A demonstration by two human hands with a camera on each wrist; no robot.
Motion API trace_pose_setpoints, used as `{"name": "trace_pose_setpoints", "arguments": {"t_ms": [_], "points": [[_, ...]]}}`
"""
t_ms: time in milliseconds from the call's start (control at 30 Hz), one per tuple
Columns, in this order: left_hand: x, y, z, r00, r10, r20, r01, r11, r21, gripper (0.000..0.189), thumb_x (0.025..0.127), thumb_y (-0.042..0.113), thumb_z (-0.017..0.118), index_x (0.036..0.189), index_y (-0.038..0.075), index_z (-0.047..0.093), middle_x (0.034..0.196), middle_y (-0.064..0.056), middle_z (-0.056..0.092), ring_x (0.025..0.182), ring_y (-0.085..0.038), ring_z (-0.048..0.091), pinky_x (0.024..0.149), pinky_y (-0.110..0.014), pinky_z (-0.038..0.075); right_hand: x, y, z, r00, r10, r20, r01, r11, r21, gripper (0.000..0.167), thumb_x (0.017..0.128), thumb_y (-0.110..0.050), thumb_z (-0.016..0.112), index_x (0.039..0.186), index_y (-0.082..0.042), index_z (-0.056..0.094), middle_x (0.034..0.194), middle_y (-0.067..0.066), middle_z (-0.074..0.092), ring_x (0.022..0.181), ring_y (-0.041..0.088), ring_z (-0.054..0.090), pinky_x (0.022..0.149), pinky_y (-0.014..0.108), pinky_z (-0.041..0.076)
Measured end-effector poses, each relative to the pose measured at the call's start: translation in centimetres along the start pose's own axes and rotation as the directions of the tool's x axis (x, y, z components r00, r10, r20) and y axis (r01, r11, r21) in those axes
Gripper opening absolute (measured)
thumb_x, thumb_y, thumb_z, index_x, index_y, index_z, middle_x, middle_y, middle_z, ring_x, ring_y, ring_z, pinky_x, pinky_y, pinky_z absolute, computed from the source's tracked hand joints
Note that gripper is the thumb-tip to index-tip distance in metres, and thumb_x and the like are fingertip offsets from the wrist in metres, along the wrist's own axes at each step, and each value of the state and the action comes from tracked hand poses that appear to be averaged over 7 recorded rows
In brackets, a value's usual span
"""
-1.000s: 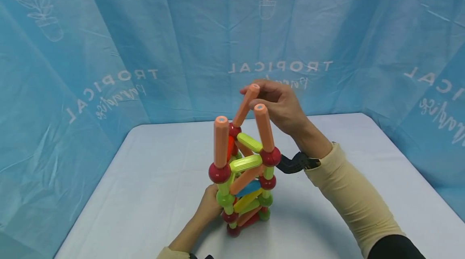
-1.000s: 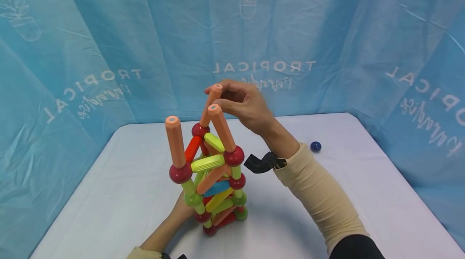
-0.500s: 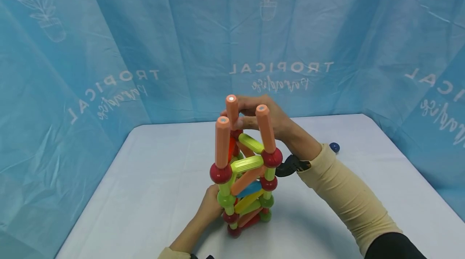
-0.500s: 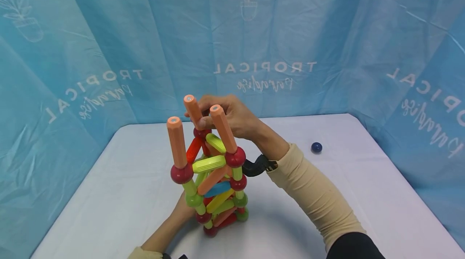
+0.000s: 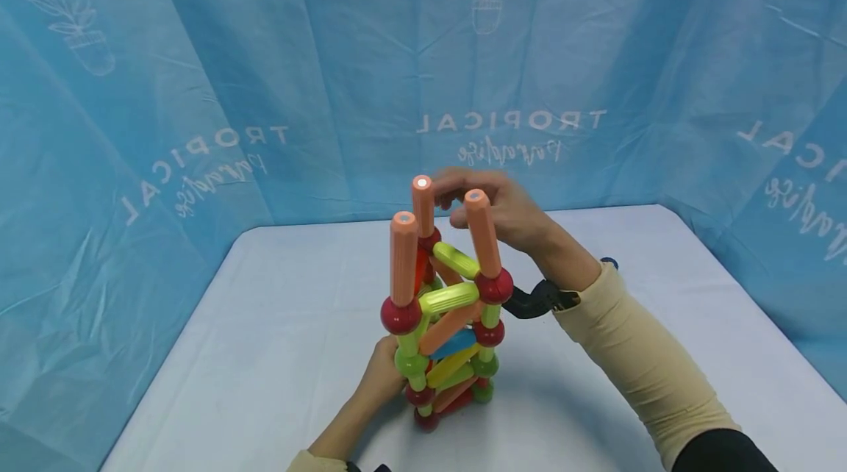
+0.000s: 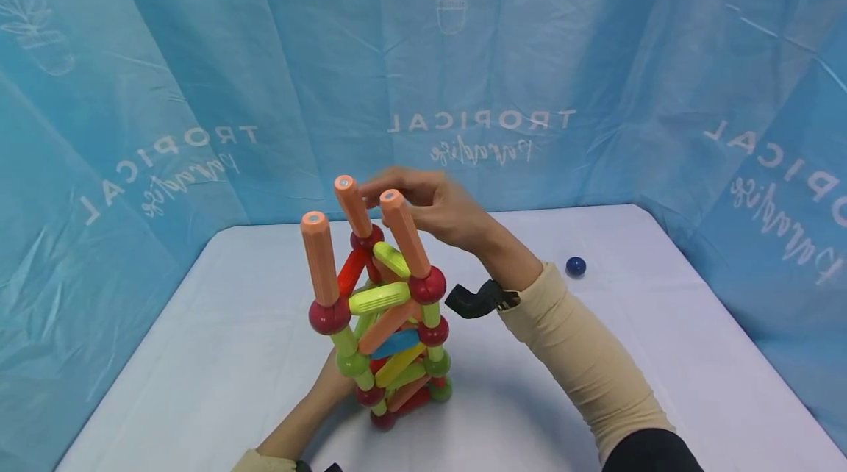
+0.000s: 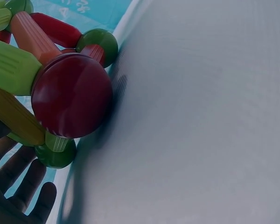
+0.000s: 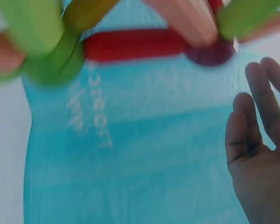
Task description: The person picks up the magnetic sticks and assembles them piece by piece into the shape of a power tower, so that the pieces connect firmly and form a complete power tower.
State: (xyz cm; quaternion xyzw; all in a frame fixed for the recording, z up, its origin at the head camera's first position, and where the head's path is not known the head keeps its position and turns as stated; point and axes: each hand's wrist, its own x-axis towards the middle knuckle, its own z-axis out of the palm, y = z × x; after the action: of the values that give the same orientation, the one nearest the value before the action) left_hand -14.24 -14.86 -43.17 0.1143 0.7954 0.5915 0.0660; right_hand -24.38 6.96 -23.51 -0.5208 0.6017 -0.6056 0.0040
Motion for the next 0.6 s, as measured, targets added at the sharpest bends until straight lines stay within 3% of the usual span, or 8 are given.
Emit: {"name": "trace_pose_setpoints", "arguments": {"t_ms": [100, 167, 267, 333, 467, 533, 600], "points": [[-0.2, -0.1, -0.2, 1.000, -0.003, -0.012, 0.003, 1.000, -0.005, 0.025, 0.087, 0.011, 0.069, 0.110, 0.005, 0.065, 0.093, -0.001, 0.066, 0.085, -0.016, 0.057, 0.077, -0.028, 0.050, -2.4, 0.1, -1.8, 0.989, 0.099, -0.114, -0.100, 0.995, 0.002, 0.039, 0.087, -0.038, 0.070, 0.121, -0.020, 0.066, 0.117, 0.008, 0.061, 0.106, 0.029, 0.055, 0.089, 0.038, 0.046], [-0.7, -0.2, -0.5, 0.999, 0.007, -0.036, -0.006, 1.000, 0.012, 0.026, 0.087, 0.010, 0.069, 0.113, 0.007, 0.064, 0.096, 0.000, 0.065, 0.090, -0.015, 0.057, 0.079, -0.029, 0.049, -4.5, 0.0, -3.2, 0.967, 0.170, -0.192, -0.175, 0.985, -0.009, 0.040, 0.090, -0.032, 0.069, 0.124, -0.011, 0.063, 0.119, 0.007, 0.060, 0.110, 0.027, 0.054, 0.091, 0.036, 0.046], [-2.0, -0.2, -1.4, 0.997, 0.025, -0.073, -0.023, 0.999, 0.033, 0.025, 0.089, 0.006, 0.066, 0.113, 0.010, 0.064, 0.101, 0.003, 0.066, 0.097, -0.016, 0.059, 0.085, -0.033, 0.049, -7.8, 0.0, -5.2, 0.912, 0.247, -0.328, -0.297, 0.948, -0.112, 0.038, 0.093, -0.019, 0.064, 0.128, -0.004, 0.059, 0.121, 0.007, 0.059, 0.113, 0.024, 0.051, 0.093, 0.031, 0.043], [-3.1, -0.1, -2.1, 0.998, 0.034, -0.055, -0.032, 0.998, 0.046, 0.027, 0.089, -0.001, 0.062, 0.112, 0.012, 0.064, 0.105, 0.004, 0.065, 0.101, -0.017, 0.059, 0.089, -0.035, 0.047, -9.9, 0.0, -6.4, 0.861, 0.290, -0.418, -0.396, 0.898, -0.191, 0.037, 0.094, -0.012, 0.061, 0.130, -0.002, 0.057, 0.122, 0.009, 0.058, 0.114, 0.024, 0.051, 0.093, 0.029, 0.042], [-5.2, 0.4, -3.0, 0.995, 0.028, 0.099, -0.040, 0.992, 0.121, 0.034, 0.087, 0.000, 0.061, 0.118, 0.014, 0.059, 0.115, 0.006, 0.061, 0.109, -0.021, 0.055, 0.093, -0.039, 0.045, -14.3, 0.8, -8.8, 0.734, 0.361, -0.575, -0.612, 0.718, -0.331, 0.040, 0.093, -0.018, 0.064, 0.131, -0.006, 0.057, 0.123, 0.012, 0.057, 0.110, 0.025, 0.051, 0.090, 0.033, 0.042], [-5.8, 0.8, -2.9, 0.987, 0.017, 0.162, -0.046, 0.982, 0.181, 0.036, 0.088, 0.011, 0.066, 0.122, 0.016, 0.057, 0.117, 0.005, 0.058, 0.110, -0.023, 0.053, 0.093, -0.043, 0.045, -16.5, 1.8, -10.1, 0.666, 0.400, -0.629, -0.711, 0.595, -0.374, 0.046, 0.093, -0.028, 0.065, 0.132, -0.006, 0.055, 0.124, 0.013, 0.056, 0.110, 0.028, 0.050, 0.090, 0.041, 0.042], [-6.0, 1.2, -2.5, 0.983, -0.022, 0.184, -0.021, 0.974, 0.228, 0.039, 0.087, 0.025, 0.070, 0.123, 0.019, 0.056, 0.115, 0.006, 0.056, 0.109, -0.024, 0.052, 0.092, -0.048, 0.044, -18.7, 3.1, -11.4, 0.599, 0.447, -0.665, -0.789, 0.474, -0.391, 0.054, 0.092, -0.037, 0.065, 0.133, -0.004, 0.054, 0.127, 0.017, 0.055, 0.114, 0.033, 0.047, 0.090, 0.050, 0.041]]}}
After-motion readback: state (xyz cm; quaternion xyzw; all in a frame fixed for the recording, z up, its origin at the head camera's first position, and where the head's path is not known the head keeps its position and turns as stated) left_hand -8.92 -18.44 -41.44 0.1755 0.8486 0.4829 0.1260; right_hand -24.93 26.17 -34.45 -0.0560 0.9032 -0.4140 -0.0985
